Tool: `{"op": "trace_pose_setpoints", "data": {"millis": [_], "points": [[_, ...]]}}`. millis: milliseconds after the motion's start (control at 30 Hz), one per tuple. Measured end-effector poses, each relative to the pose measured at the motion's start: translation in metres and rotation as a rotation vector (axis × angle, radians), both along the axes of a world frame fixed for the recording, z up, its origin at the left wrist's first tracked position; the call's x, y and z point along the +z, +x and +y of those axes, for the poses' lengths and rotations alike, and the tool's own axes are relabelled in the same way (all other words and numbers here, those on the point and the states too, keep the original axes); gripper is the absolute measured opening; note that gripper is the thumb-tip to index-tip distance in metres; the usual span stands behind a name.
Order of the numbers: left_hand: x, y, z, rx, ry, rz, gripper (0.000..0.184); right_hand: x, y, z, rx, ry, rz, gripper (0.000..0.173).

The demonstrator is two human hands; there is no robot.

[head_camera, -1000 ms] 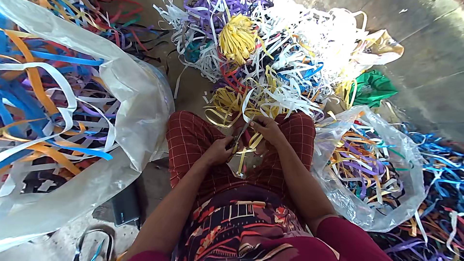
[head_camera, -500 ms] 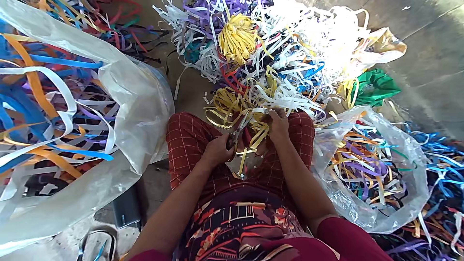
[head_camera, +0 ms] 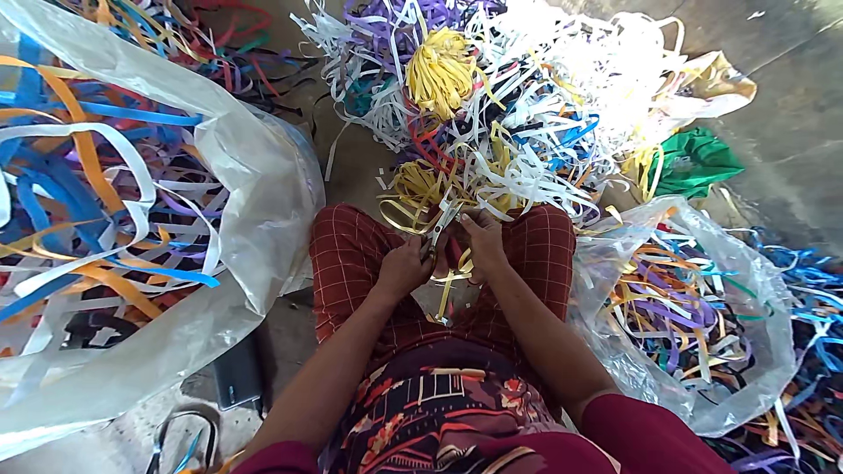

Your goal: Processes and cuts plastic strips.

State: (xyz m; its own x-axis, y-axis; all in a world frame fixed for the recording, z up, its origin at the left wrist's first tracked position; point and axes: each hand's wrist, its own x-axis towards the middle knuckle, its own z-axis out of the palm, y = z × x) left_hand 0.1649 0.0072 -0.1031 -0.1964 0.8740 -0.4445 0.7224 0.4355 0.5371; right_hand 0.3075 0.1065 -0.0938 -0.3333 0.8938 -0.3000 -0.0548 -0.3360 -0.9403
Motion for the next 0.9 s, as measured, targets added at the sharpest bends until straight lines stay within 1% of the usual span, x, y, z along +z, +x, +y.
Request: {"op": "trace_pose_setpoints", "data": {"millis": [167, 267, 367, 433, 500, 667, 767, 833, 900], "points": [[-0.004, -0.003, -0.004, -0.015, 0.011, -0.095, 0.033, -0.002, 0.004, 0.003, 0.001, 0.075, -0.076, 0.016], [-0.012, -0.008, -0.010, -0.061, 0.062, -0.204, 0.033, -0.004, 0.009, 0.013, -0.078, 0.054, -0.015, 0.015], [-0.008, -0.008, -0.010, -0.077, -0.003, -0.273, 0.037, -0.005, 0.014, 0.022, -0.122, -0.014, 0.065, 0.015], [-0.008, -0.006, -0.008, -0.085, -0.018, -0.308, 0.039, -0.003, 0.017, 0.021, -0.079, -0.047, 0.085, 0.016], [-0.010, -0.004, -0.005, -0.087, -0.001, -0.335, 0.039, -0.003, 0.019, 0.016, 0.006, -0.046, 0.067, 0.016], [-0.016, -0.001, 0.000, -0.077, 0.021, -0.342, 0.036, -0.016, 0.023, 0.016, 0.139, 0.000, 0.018, 0.016], [-0.014, -0.003, -0.003, -0.094, -0.002, -0.326, 0.037, -0.009, 0.020, 0.012, 0.125, -0.016, -0.012, 0.016], [-0.011, -0.003, -0.006, -0.100, -0.005, -0.339, 0.040, 0.006, 0.017, 0.004, 0.107, 0.001, -0.057, 0.018], [-0.009, 0.000, -0.007, -0.099, 0.005, -0.363, 0.040, 0.010, 0.014, 0.003, 0.092, 0.035, -0.082, 0.021]]}}
